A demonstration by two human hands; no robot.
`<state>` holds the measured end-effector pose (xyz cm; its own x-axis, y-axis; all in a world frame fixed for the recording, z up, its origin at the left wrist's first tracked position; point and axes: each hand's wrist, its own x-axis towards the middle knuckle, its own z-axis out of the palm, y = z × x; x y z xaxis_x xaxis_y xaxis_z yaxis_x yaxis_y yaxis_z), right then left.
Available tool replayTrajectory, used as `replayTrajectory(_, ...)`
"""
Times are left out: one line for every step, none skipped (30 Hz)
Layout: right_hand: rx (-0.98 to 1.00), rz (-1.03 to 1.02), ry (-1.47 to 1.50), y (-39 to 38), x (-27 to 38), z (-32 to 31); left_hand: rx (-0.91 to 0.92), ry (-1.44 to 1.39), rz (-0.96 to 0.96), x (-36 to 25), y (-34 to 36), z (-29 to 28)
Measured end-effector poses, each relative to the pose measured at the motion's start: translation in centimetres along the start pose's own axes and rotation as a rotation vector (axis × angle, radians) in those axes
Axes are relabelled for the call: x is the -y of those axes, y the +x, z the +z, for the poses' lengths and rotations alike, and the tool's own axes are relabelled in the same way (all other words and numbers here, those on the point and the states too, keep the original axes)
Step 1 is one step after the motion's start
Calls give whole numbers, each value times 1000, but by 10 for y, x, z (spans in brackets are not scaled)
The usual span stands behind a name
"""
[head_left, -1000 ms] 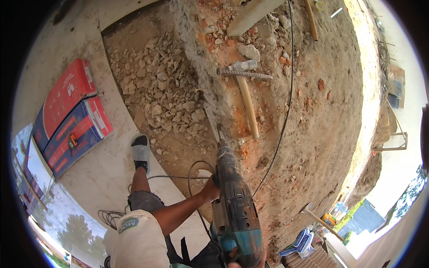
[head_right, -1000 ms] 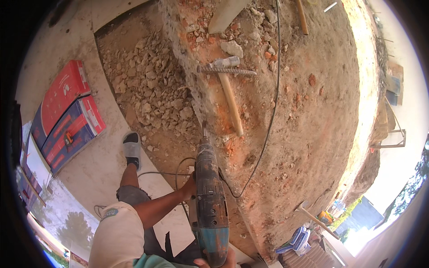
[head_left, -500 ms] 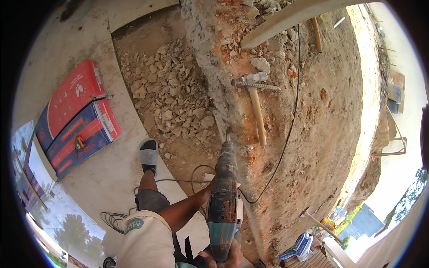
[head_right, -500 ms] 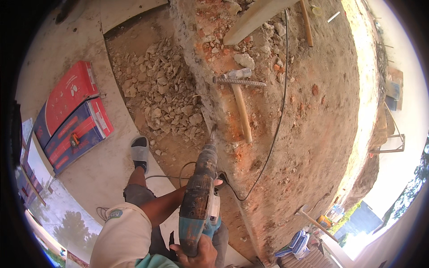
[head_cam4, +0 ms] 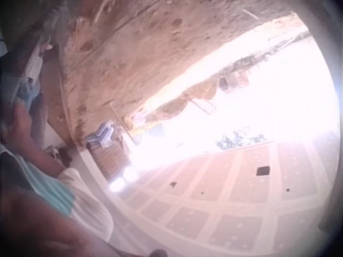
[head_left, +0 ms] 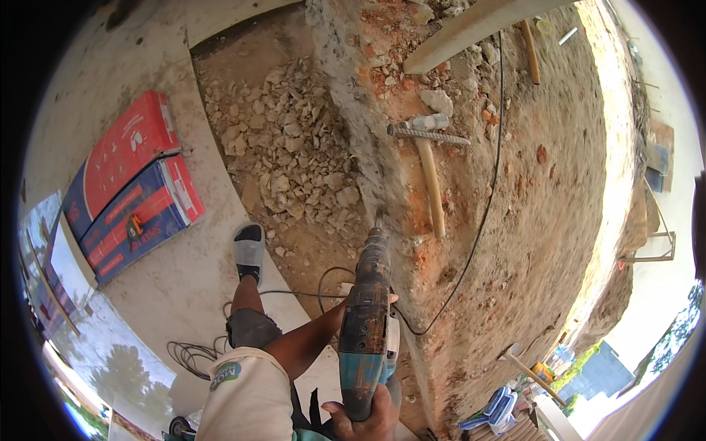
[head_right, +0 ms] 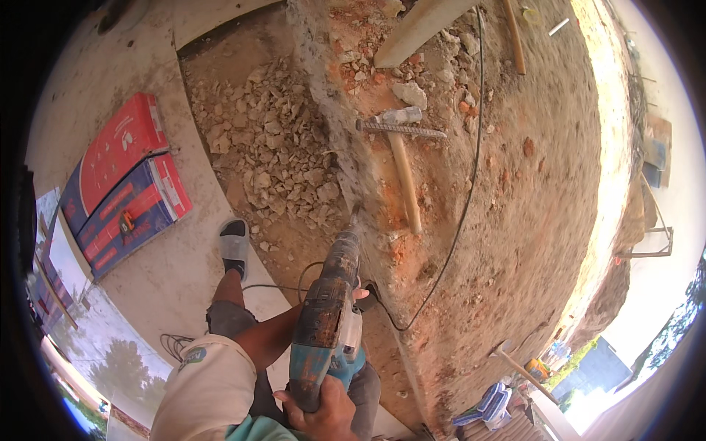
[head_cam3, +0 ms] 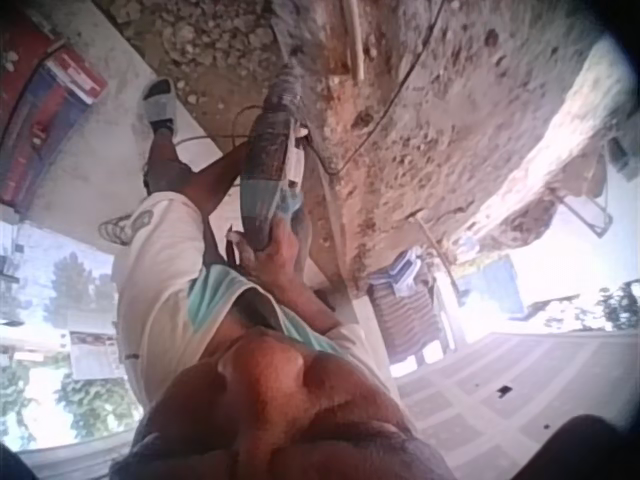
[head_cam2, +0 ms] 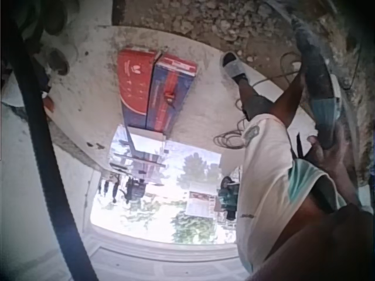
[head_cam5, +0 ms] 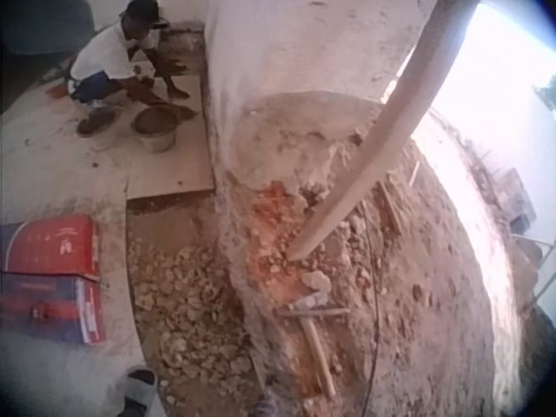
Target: The person uses a rotary hammer drill to break up and drill into a concrete ledge at a construction site.
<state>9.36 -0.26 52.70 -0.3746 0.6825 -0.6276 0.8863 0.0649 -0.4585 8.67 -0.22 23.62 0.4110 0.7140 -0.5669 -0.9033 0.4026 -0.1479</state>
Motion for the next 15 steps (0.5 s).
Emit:
replayTrajectory(-7, 2, 19, -8, -8, 2, 27, -37, 39, 4, 6, -6)
replayTrajectory(-16, 0, 37, -13, -16, 3, 56, -74, 82, 1, 15, -10)
replayTrajectory(-37, -22, 50, -16, -25, 5, 29, -29, 114, 3, 19, -12)
replayTrajectory(-59, -43, 62, -17, -35, 7, 0, 21, 146, 4, 23, -16)
replayTrajectory(-88, -59, 78, -16, -44, 8, -83, 159, 159, -5, 16, -1)
replayTrajectory(-56, -55, 67, -17, -50, 6, -162, 293, 178, -10, 12, 9)
replayTrajectory(-25, -51, 56, -18, -55, 2, -151, 325, 202, -11, 14, 11)
replayTrajectory(10, -50, 45, -19, -61, 0, -142, 356, 229, -11, 14, 13)
replayTrajectory(-42, -76, 62, -22, -69, 2, -133, 387, 256, -10, 14, 14)
replayTrajectory(-94, -103, 78, -24, -79, 5, -186, 363, 183, -8, 13, 17)
replayTrajectory(-151, -130, 98, -21, -83, 5, -238, 345, 111, -9, 13, 20)
replayTrajectory(-139, -135, 127, -19, -85, 4, -254, 387, 141, -7, 17, 18)
replayTrajectory(-127, -140, 155, -15, -88, 1, -269, 429, 169, -5, 21, 16)
replayTrajectory(-110, -150, 183, -11, -89, -1, -249, 527, 304, 3, 31, 3)
replayTrajectory(-131, -174, 174, -9, -92, -1, -226, 624, 432, 7, 34, 0)
